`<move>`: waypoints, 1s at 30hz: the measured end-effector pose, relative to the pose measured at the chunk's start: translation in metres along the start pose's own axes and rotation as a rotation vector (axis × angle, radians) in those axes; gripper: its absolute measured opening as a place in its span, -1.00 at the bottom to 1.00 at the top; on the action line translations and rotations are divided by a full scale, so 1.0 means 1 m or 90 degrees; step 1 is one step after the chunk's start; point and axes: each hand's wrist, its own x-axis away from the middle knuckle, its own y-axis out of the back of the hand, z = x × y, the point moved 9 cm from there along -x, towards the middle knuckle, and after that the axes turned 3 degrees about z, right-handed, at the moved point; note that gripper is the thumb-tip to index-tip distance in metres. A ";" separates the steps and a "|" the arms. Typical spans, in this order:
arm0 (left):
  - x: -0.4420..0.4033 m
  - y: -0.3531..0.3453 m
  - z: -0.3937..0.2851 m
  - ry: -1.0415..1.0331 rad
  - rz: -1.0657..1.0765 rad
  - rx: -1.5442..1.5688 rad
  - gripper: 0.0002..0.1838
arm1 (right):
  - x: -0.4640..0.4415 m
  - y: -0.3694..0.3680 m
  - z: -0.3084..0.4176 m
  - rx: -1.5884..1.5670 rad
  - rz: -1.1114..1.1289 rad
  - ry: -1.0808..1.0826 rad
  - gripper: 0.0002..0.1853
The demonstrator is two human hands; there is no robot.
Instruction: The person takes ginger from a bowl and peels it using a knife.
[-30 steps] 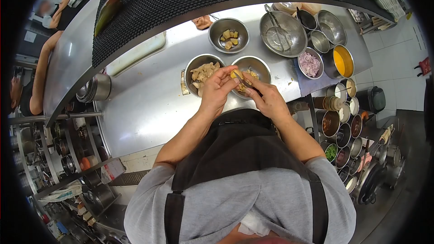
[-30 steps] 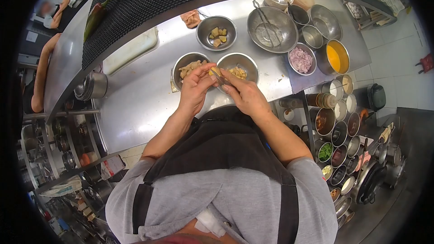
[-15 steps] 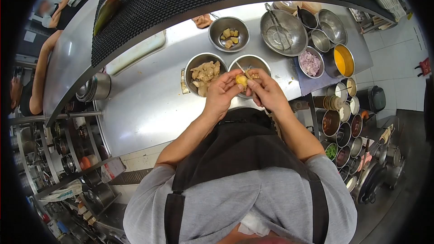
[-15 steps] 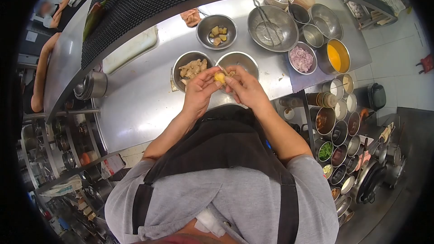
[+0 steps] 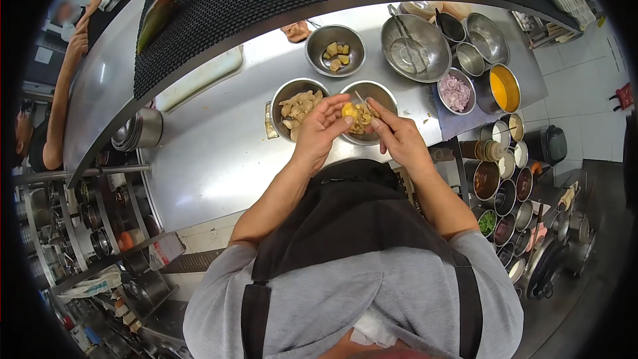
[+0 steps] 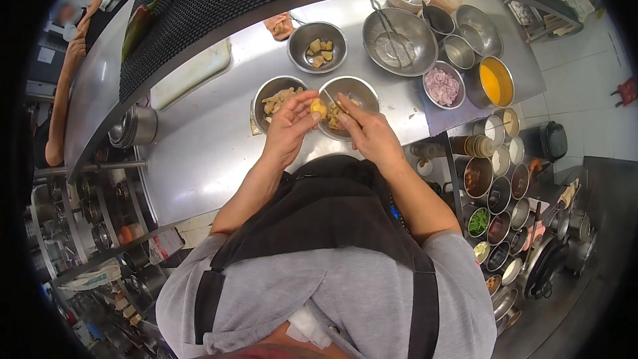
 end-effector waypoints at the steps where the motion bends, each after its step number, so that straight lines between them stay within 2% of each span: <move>1: -0.001 0.002 0.002 0.001 0.001 -0.001 -0.58 | 0.002 -0.001 0.002 0.035 0.001 0.017 -0.54; 5: -0.002 0.005 0.003 -0.011 0.000 -0.008 -0.63 | 0.004 -0.007 0.017 0.015 -0.003 0.117 -0.53; 8: -0.001 0.000 -0.004 -0.030 0.003 -0.020 -0.65 | 0.004 -0.006 0.018 0.043 0.017 0.061 -0.54; 13: 0.001 -0.004 -0.007 -0.078 0.019 -0.039 -0.65 | 0.000 -0.010 0.007 -0.070 0.044 -0.005 -0.58; 17: 0.005 -0.005 -0.008 -0.106 0.018 -0.054 -0.65 | -0.003 -0.008 0.013 -0.134 0.033 0.029 -0.63; 19: 0.007 -0.005 -0.006 -0.119 0.018 -0.066 -0.65 | -0.004 -0.012 0.007 -0.203 0.056 -0.014 -0.69; 22: 0.008 -0.007 -0.006 -0.136 0.035 -0.085 -0.66 | -0.008 -0.016 -0.001 -0.282 0.056 -0.009 -0.73; 23: 0.007 -0.007 -0.004 -0.122 0.047 -0.052 -0.65 | -0.008 -0.016 -0.002 -0.282 0.055 -0.009 -0.73; 25: 0.006 -0.006 -0.004 -0.108 0.058 -0.020 -0.64 | -0.007 -0.016 -0.005 -0.428 0.038 -0.046 -0.76; 28: 0.001 0.000 -0.013 -0.111 0.049 0.075 -0.64 | -0.008 -0.009 -0.019 -0.427 -0.019 -0.068 -0.68; 30: -0.003 0.001 -0.006 -0.037 0.051 0.141 -0.65 | -0.005 -0.006 -0.014 -0.346 -0.019 -0.049 -0.63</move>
